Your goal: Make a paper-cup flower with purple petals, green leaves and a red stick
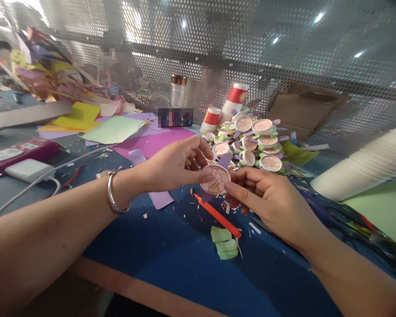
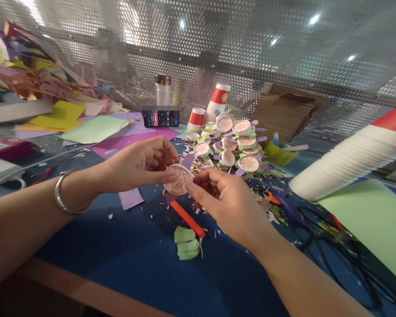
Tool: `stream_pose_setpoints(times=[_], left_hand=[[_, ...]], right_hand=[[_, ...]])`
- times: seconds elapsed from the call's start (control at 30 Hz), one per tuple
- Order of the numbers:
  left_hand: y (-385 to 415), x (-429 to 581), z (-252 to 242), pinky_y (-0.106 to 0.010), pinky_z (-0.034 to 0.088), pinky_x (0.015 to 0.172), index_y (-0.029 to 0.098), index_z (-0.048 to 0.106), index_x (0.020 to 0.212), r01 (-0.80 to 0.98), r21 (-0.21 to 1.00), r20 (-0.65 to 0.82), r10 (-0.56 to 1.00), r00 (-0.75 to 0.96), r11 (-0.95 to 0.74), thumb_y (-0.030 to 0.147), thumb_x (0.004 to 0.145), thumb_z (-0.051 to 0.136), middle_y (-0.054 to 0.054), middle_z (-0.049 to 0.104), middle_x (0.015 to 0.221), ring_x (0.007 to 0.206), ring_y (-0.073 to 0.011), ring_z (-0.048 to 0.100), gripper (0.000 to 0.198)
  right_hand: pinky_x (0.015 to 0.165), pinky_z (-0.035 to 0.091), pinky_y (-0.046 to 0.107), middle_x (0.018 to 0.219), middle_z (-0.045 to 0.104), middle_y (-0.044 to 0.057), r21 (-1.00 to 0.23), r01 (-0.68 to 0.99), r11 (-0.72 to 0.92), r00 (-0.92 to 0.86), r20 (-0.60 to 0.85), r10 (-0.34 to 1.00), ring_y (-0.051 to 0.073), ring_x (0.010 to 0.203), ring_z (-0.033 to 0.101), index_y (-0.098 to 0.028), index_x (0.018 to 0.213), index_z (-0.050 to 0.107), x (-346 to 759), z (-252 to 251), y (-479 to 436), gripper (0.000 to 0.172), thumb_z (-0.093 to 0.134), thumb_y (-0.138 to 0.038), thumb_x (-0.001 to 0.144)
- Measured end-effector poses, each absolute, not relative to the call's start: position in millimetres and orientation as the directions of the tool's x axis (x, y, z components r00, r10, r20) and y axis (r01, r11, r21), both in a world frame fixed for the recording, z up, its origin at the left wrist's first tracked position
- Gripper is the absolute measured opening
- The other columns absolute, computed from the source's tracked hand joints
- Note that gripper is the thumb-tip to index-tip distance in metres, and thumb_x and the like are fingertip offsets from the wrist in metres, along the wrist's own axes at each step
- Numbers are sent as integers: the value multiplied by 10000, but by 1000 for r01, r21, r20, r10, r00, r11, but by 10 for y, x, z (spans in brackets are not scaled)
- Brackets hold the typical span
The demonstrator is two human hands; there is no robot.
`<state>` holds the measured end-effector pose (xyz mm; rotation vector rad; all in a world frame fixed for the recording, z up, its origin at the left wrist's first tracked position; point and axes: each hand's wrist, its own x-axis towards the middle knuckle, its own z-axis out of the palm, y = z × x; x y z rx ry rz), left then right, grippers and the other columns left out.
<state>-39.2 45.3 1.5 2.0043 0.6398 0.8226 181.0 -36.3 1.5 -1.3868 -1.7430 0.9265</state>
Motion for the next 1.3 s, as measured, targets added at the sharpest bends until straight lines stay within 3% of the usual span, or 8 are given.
stream_pose_setpoints(times=[0.2,0.47,0.63,0.73,0.9,1.0,1.13,1.3], left_hand=[[509,-392,66,-230,515,680,129,601,944,51,992,74,852,519,-117,80,781,706,-7,661,820,737,-98,635,200],[494,-375,61,-217,469,684,125,629,840,-26,994,102,862,497,-102,210,905,640,-11,658,797,720,-84,613,107],[471,-374,61,-214,486,656,131,660,945,48,992,75,854,514,-116,298,965,580,-35,667,872,751,-100,622,186],[448,-374,70,-224,496,601,146,627,940,95,989,46,841,539,-114,362,1001,512,-34,651,844,704,-116,646,252],[419,-368,76,-204,464,555,145,605,908,98,983,81,844,530,-156,345,1004,510,-16,630,750,600,-89,606,241],[410,-351,65,-194,471,593,134,617,925,54,984,115,828,549,-172,319,998,525,-21,646,757,642,-85,601,219],[398,-318,25,-213,491,655,143,605,955,73,980,102,784,612,-185,317,969,580,-27,683,812,709,-100,636,177],[394,-313,-17,-249,506,708,149,598,1039,112,967,105,762,639,-227,359,958,588,-61,711,935,793,-128,660,226]], right_hand=[[592,472,256,695,669,-15,-716,665,210,-271,31,962,136,646,619,-216,834,684,1847,63,-392,222,639,-421,906],[607,438,286,757,695,4,-487,831,268,-200,188,962,148,663,599,-230,858,699,2066,298,-382,260,603,-467,907],[574,442,316,711,703,14,-382,916,121,-24,249,968,162,581,612,-243,935,704,2356,421,-326,296,586,-504,862],[604,445,358,730,719,28,-223,974,41,9,218,976,202,608,632,-261,852,693,2589,452,-360,314,567,-545,808],[622,464,414,717,740,55,-236,954,-187,225,144,964,270,603,666,-301,780,685,3159,344,-640,284,608,-565,709],[697,458,432,777,767,69,-292,919,-264,305,105,946,283,666,692,-318,739,692,3414,196,-861,147,655,-458,764],[729,452,430,736,761,73,-329,869,-370,405,42,913,305,695,697,-309,703,701,3477,65,-940,201,688,-488,793],[684,445,387,732,756,95,-465,832,-302,378,77,923,303,700,690,-236,729,724,3446,-17,-631,254,767,-487,730]])
